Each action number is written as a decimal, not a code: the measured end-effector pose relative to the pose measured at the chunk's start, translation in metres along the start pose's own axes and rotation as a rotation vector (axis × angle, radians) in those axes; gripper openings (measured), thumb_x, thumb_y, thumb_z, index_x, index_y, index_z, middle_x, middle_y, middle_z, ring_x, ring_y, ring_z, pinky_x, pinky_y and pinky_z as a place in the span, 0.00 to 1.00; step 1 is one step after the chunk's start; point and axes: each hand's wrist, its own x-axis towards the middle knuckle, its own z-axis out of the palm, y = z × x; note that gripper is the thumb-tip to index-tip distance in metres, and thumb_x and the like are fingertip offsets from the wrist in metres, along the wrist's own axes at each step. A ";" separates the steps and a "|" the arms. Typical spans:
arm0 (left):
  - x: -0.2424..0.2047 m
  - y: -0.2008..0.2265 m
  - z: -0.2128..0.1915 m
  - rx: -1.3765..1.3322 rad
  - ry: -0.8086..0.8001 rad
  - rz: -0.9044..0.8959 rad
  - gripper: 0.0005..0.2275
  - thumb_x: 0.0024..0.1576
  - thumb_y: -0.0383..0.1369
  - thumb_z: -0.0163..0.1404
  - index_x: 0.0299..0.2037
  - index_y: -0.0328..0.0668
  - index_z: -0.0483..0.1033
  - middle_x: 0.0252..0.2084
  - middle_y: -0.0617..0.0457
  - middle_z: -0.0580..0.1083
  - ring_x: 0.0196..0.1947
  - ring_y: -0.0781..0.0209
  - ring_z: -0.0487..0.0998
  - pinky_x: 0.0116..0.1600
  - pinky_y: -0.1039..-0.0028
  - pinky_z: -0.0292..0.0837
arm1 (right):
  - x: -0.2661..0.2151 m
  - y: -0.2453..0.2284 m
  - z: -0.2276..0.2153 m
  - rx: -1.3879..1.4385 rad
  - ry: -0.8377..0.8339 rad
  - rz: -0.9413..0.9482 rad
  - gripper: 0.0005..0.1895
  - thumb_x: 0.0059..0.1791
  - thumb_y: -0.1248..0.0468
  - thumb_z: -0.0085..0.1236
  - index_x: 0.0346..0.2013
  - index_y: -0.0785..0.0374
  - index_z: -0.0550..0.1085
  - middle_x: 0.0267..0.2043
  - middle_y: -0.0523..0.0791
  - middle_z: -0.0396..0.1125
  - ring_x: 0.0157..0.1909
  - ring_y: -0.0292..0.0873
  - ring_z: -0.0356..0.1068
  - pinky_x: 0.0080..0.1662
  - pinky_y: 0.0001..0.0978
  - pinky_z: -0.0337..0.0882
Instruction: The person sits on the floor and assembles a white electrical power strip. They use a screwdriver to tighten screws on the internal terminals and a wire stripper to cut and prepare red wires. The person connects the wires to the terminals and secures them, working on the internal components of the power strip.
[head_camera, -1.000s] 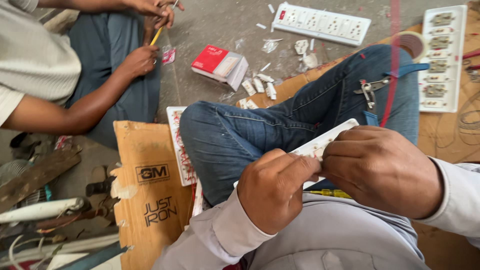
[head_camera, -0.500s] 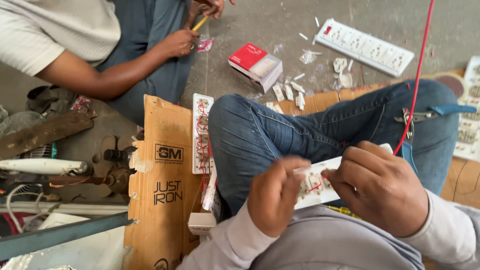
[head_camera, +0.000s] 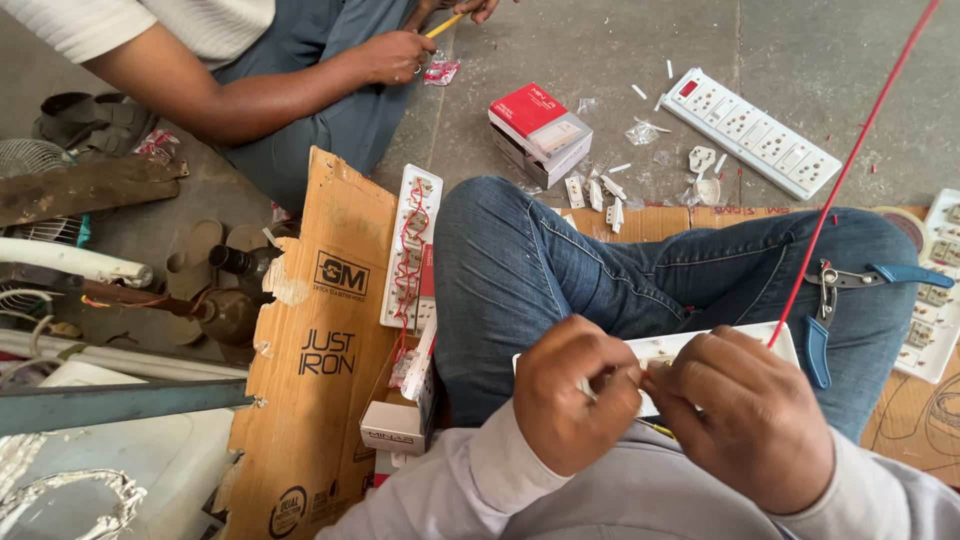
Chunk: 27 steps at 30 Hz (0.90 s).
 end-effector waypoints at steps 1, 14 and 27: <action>-0.001 -0.004 0.007 -0.198 0.019 -0.186 0.01 0.59 0.22 0.52 0.38 0.34 0.75 0.36 0.52 0.72 0.29 0.65 0.76 0.33 0.76 0.75 | -0.001 0.000 0.002 0.023 0.017 0.032 0.07 0.38 0.68 0.68 0.25 0.62 0.76 0.23 0.44 0.65 0.24 0.45 0.66 0.28 0.38 0.65; -0.017 -0.023 -0.005 -0.838 -0.247 -0.452 0.07 0.68 0.24 0.51 0.51 0.28 0.78 0.48 0.49 0.71 0.37 0.67 0.77 0.46 0.71 0.84 | -0.016 0.023 -0.009 0.543 -0.236 0.462 0.06 0.42 0.64 0.68 0.24 0.63 0.80 0.20 0.40 0.69 0.20 0.32 0.60 0.24 0.27 0.60; -0.028 -0.014 -0.011 -0.344 -0.092 -0.275 0.07 0.68 0.26 0.47 0.46 0.28 0.76 0.45 0.48 0.73 0.36 0.65 0.82 0.41 0.79 0.82 | 0.005 0.014 0.003 0.493 -0.402 0.591 0.05 0.40 0.62 0.66 0.24 0.60 0.81 0.17 0.40 0.70 0.17 0.32 0.62 0.21 0.29 0.60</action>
